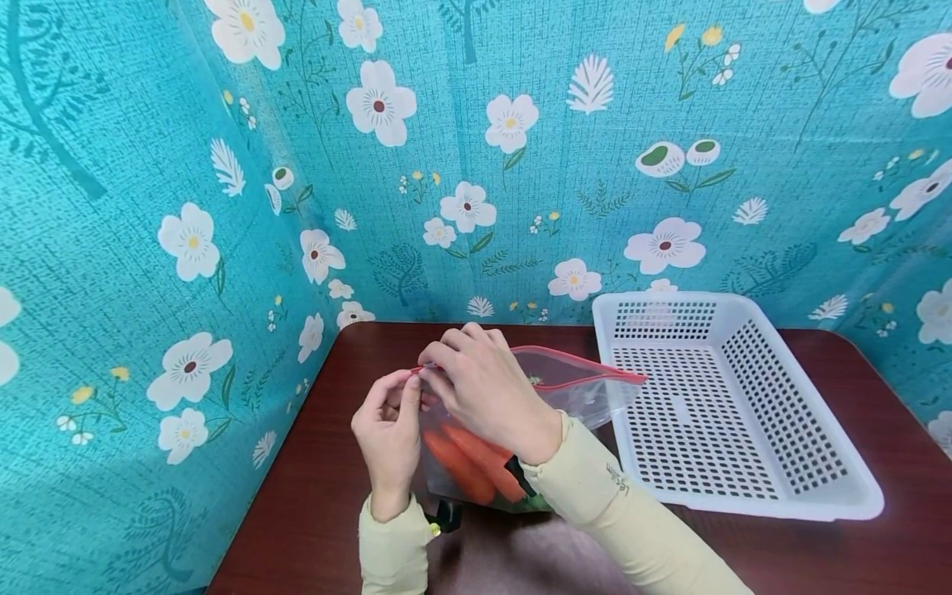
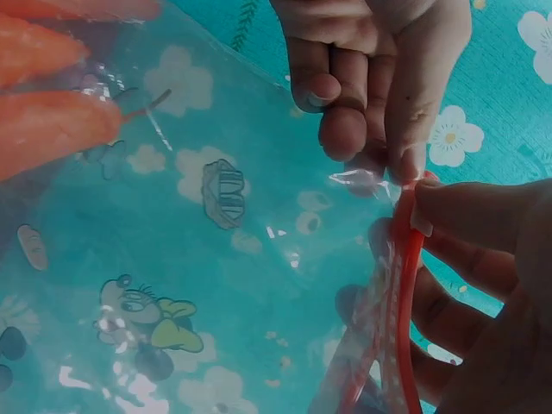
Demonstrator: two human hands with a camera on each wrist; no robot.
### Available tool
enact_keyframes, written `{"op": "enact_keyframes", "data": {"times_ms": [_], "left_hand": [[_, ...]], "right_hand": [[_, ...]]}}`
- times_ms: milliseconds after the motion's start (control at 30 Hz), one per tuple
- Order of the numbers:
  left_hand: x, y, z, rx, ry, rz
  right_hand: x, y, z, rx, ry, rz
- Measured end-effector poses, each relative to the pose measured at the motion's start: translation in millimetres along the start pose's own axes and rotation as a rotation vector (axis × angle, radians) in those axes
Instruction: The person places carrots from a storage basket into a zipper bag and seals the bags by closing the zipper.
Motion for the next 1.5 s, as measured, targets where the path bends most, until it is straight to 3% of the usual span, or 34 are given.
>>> {"op": "enact_keyframes", "data": {"times_ms": [267,500,1033,1500], "left_hand": [[-0.2,-0.7,-1.1,0.025,-0.005,0.009],[0.5,-4.3,-1.2,0.016,-0.008,-0.036],[0.7,-5.6,-2.2,0.045,-0.015,-0.054],[0.2,-3.5,-1.1,0.061,-0.02,-0.02]], "right_hand": [[0.0,-0.2,0.7,-0.009,0.001,0.004],[0.1,0.0,-0.6,-0.019,0.002,0.002],[0.1,-2.3,-1.9,-0.032,0.01,-0.005],[0.1,-2.5,-1.8,-0.044,-0.011,0.002]]}}
Point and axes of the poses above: each hand's wrist, its own x-axis towards the middle knuckle, its own z-axis out of the back of the hand, y = z × x, the point moved 7 cm from there along x, towards the middle knuckle, and after that the axes turned 15 degrees about -z, right-handed, at the moved point
